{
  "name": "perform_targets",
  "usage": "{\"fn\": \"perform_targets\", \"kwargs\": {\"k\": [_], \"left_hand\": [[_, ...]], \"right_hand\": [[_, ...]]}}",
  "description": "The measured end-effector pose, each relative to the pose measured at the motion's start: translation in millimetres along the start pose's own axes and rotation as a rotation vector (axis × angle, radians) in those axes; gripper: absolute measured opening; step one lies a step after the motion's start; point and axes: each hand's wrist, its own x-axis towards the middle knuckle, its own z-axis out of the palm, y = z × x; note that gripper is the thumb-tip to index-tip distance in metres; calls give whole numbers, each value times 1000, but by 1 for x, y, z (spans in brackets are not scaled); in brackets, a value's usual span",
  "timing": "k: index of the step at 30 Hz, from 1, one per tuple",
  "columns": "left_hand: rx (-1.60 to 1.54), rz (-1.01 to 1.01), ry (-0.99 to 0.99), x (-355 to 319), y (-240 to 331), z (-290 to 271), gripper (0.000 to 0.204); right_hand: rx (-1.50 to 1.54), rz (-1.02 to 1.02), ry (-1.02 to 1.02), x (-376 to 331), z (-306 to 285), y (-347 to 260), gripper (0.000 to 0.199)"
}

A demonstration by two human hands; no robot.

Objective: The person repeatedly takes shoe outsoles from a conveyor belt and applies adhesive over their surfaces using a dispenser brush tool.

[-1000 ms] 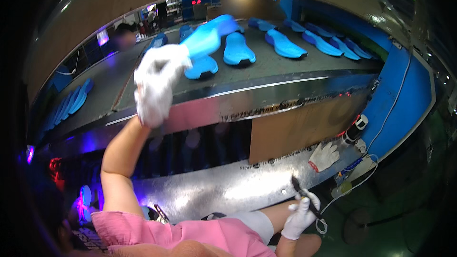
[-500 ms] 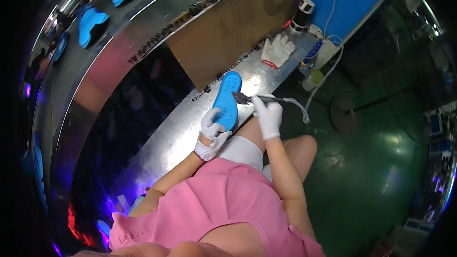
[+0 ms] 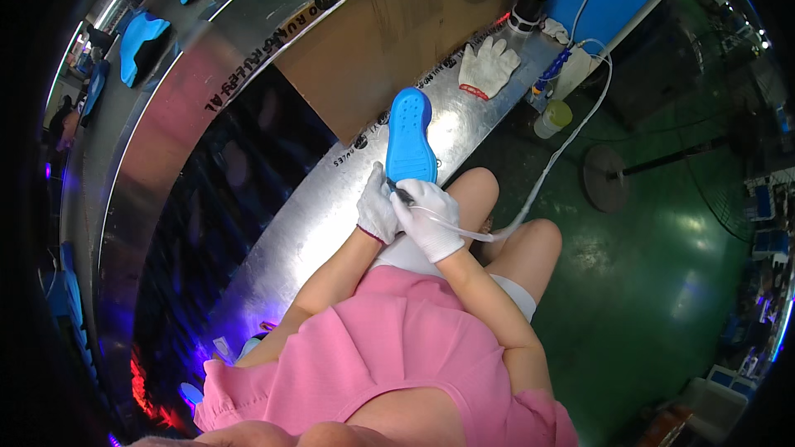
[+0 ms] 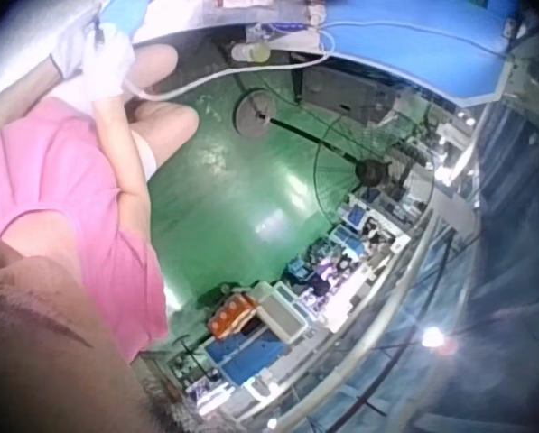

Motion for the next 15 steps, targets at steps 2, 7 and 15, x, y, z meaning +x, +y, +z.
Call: {"fn": "perform_targets", "kwargs": {"k": [2, 7, 15], "left_hand": [[-100, -86, -91, 8, 2, -9, 67], [-110, -80, -259, 12, -3, -3, 70], [107, 34, -370, 0, 10, 7, 75]], "right_hand": [[244, 86, 171, -1, 0, 1, 14], [377, 194, 242, -6, 6, 13, 14], [497, 194, 155, -13, -19, -2, 13]]}}
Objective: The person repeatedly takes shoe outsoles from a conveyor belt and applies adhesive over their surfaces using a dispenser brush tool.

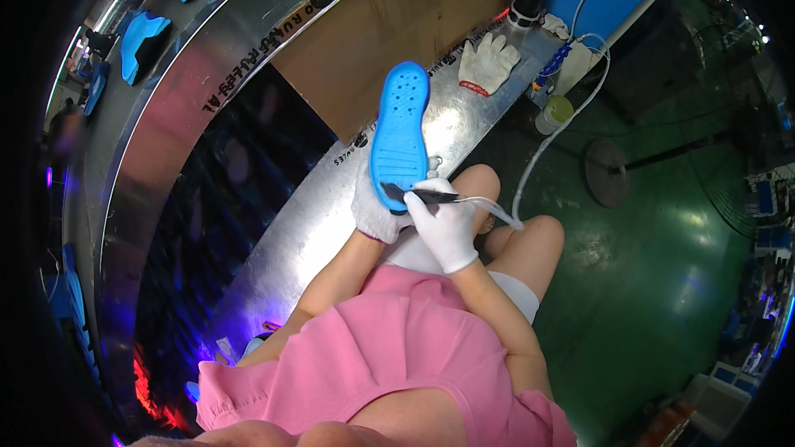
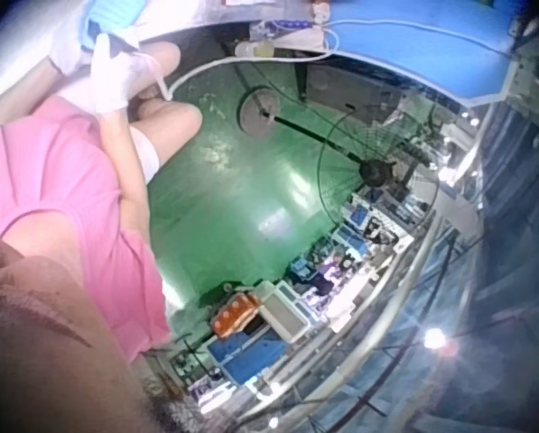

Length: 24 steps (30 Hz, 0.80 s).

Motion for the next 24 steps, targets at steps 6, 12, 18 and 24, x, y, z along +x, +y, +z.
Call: {"fn": "perform_targets", "kwargs": {"k": [6, 12, 18, 24], "left_hand": [[40, 87, 176, -32, -21, 56, 82], [184, 75, 236, -40, -23, 50, 97], [-82, 143, -56, -21, -28, 24, 94], [-287, 44, -133, -32, -21, 37, 102]], "right_hand": [[-232, -512, 236, 54, -28, -41, 18], [236, -129, 10, 31, -30, -62, 20], [-281, -691, -34, 15, -19, -68, 13], [-257, -708, 33, 30, -34, -68, 16]]}}
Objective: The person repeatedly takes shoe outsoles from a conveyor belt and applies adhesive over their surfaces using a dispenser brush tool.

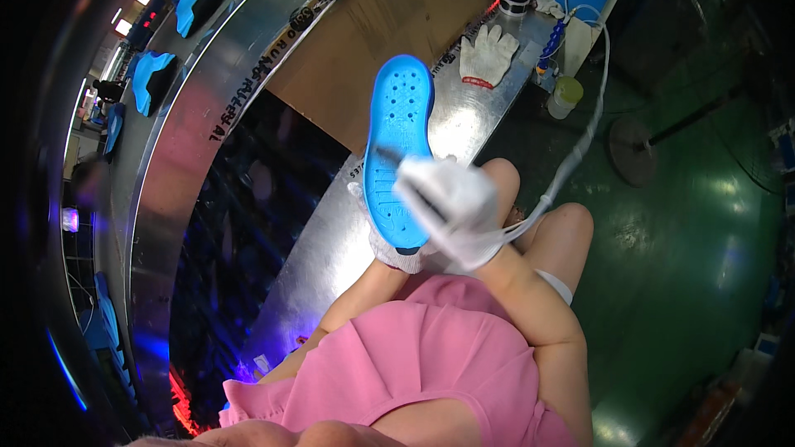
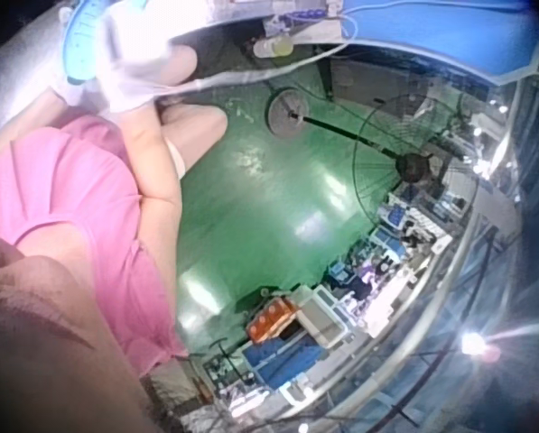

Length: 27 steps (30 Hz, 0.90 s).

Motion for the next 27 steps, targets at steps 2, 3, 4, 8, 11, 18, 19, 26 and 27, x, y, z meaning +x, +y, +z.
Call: {"fn": "perform_targets", "kwargs": {"k": [2, 3, 4, 8, 11, 18, 19, 26, 27], "left_hand": [[17, 50, -68, 16, -5, 8, 101], [36, 50, -25, 17, -3, 7, 100], [73, 90, 40, 14, 1, 5, 100], [216, 137, 188, 4, 10, 2, 94], [164, 75, 79, 13, 10, 11, 95], [88, -17, 20, 10, 19, 31, 99], [63, -75, 63, 10, 18, 40, 100], [123, -121, 81, 8, 32, 41, 89], [126, -265, -102, 11, 38, 41, 90]], "right_hand": [[-65, -26, -173, -15, 3, -22, 21], [87, 70, -170, -16, 6, -27, 21], [101, 75, -178, -13, 5, -26, 21], [111, 233, 147, -11, 9, -2, 18], [-38, 12, -108, -33, 11, -38, 15], [15, -1, -72, -36, 8, -27, 21], [79, 51, -125, -36, 9, -37, 20], [12, -110, -245, -36, -3, -21, 21], [-7, -189, -327, -34, -8, -19, 23]]}}
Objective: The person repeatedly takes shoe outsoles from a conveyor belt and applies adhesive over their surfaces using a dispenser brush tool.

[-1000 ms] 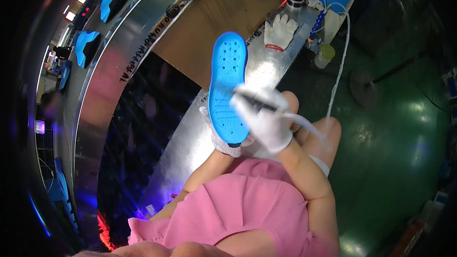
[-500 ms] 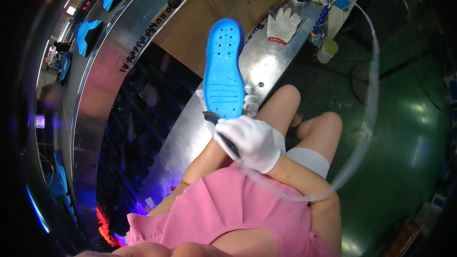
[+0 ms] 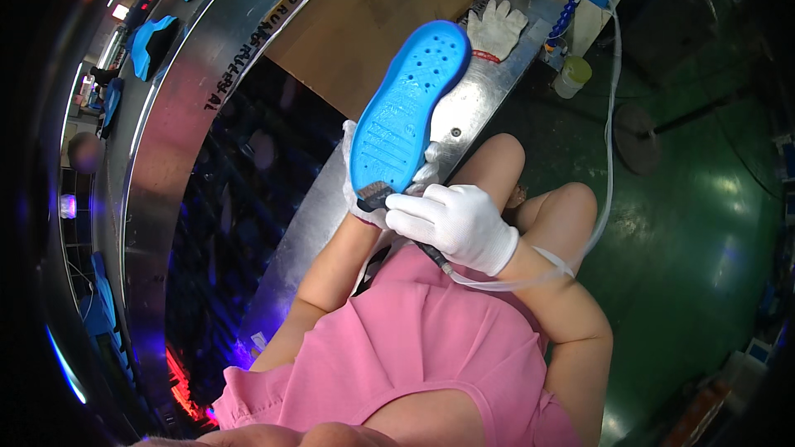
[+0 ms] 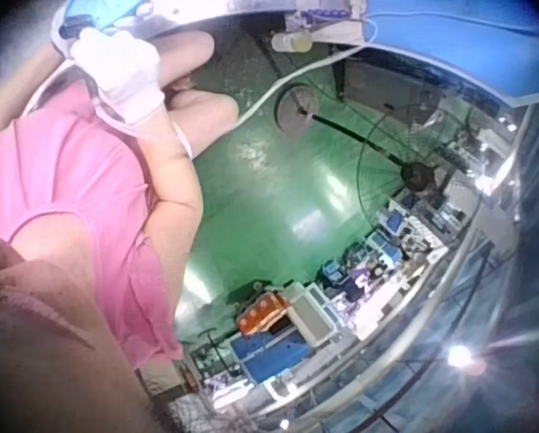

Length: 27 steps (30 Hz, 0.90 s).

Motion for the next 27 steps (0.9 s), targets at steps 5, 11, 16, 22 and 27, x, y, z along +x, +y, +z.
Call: {"fn": "perform_targets", "kwargs": {"k": [5, 11, 16, 22, 27], "left_hand": [[326, 10, 266, -6, 17, -20, 76], [28, -248, 124, -1, 41, -22, 72], [422, -234, 78, 7, 50, -9, 66], [422, -318, 178, 7, 60, -2, 76], [392, -338, 212, 11, 60, 7, 73]], "right_hand": [[173, 15, 58, 11, -16, 20, 25], [377, 142, -93, 18, -25, 12, 23], [200, 55, -203, 14, -7, -1, 21], [112, 25, -209, 17, -10, -9, 21], [171, 171, -44, 16, -7, 6, 22]]}}
